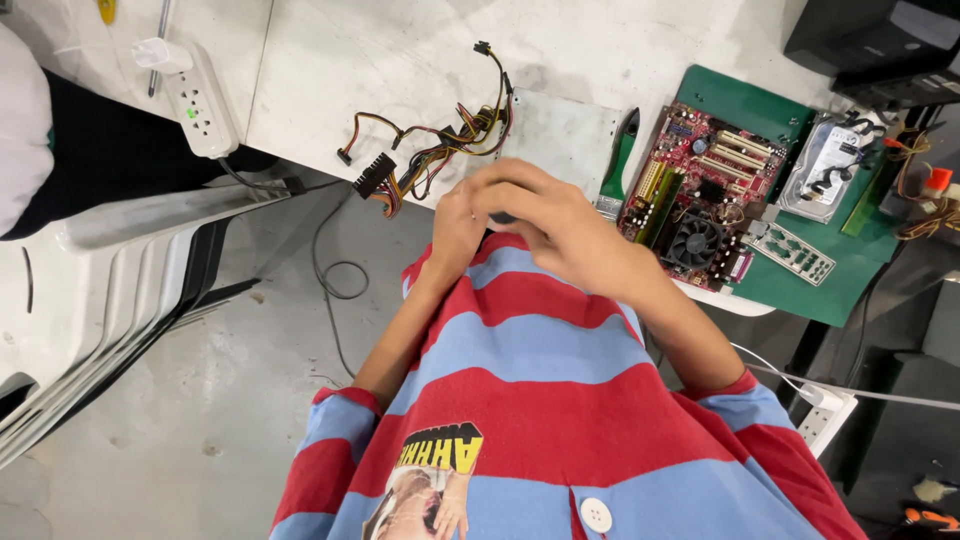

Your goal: The person is disassembling a computer power supply unit by removing the screws from its casing using a screwdriver.

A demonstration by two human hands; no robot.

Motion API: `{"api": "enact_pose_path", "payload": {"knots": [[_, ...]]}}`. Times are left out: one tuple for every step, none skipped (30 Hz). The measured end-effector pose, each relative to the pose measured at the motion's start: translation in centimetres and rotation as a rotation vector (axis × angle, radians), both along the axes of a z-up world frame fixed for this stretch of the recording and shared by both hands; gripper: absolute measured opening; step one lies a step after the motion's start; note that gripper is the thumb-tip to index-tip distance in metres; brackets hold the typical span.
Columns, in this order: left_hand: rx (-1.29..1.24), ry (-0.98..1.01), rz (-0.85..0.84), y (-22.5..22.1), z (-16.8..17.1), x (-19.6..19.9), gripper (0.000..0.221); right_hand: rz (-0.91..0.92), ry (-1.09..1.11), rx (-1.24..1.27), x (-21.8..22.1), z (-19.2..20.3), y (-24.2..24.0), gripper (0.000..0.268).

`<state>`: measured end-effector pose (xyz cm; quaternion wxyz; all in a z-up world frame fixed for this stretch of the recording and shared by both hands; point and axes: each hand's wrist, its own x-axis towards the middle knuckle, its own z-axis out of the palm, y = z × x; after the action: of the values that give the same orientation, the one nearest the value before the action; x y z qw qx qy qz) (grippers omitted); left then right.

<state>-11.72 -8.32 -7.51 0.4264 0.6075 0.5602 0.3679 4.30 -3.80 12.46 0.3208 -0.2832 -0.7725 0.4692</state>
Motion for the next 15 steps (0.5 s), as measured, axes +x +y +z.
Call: {"api": "enact_pose_path", "payload": {"knots": [[0.004,0.0,0.001,0.0,-0.6,-0.2,0.023,0.001,0.0,0.004,0.4,0.8,0.4,0.037],[-0.022,-0.043,-0.009,0.0,-1.2,-0.3,0.02,0.147,0.03,-0.099,0.9,1.7,0.8,0.037],[-0.046,-0.087,-0.02,0.1,-1.8,-0.5,0.017,0.293,0.058,-0.2,1.4,2.5,1.2,0.037],[-0.041,-0.088,-0.021,0.1,-1.4,-0.5,0.017,0.293,0.057,-0.195,1.5,2.2,1.4,0.037],[-0.061,-0.032,-0.022,0.2,-1.0,-0.4,0.011,0.262,0.063,-0.167,1.7,1.9,1.6,0.022],[-0.082,0.024,-0.023,0.4,-0.6,-0.2,0.009,0.231,0.069,-0.139,2.0,1.6,1.8,0.03],[-0.071,0.02,-0.03,0.4,-0.6,-0.3,0.009,0.225,0.064,-0.129,1.9,1.6,1.9,0.03],[-0.051,0.116,-0.031,0.4,-0.6,-0.3,0.023,0.107,0.011,-0.053,1.9,1.6,2.0,0.028],[-0.029,0.211,-0.03,0.6,-0.6,-0.3,0.038,-0.011,-0.042,0.025,1.8,1.7,2.3,0.029],[-0.016,0.205,-0.034,0.4,0.5,0.1,0.038,-0.016,-0.048,0.038,1.9,1.5,2.0,0.029],[-0.006,0.108,0.006,0.4,1.6,0.5,0.048,-0.117,-0.213,0.158,1.9,1.2,1.8,0.024],[0.003,0.011,0.044,0.3,2.6,0.8,0.058,-0.22,-0.378,0.277,1.9,0.9,1.7,0.033],[0.007,0.009,0.038,0.3,3.9,1.2,0.058,-0.226,-0.381,0.281,2.1,1.1,1.6,0.033],[0.055,-0.079,0.037,0.3,5.1,1.6,0.056,-0.24,-0.536,0.365,2.3,1.2,1.5,0.039],[0.096,-0.163,0.042,-0.1,6.4,1.8,0.053,-0.248,-0.687,0.443,2.4,1.2,1.2,0.046]]}}
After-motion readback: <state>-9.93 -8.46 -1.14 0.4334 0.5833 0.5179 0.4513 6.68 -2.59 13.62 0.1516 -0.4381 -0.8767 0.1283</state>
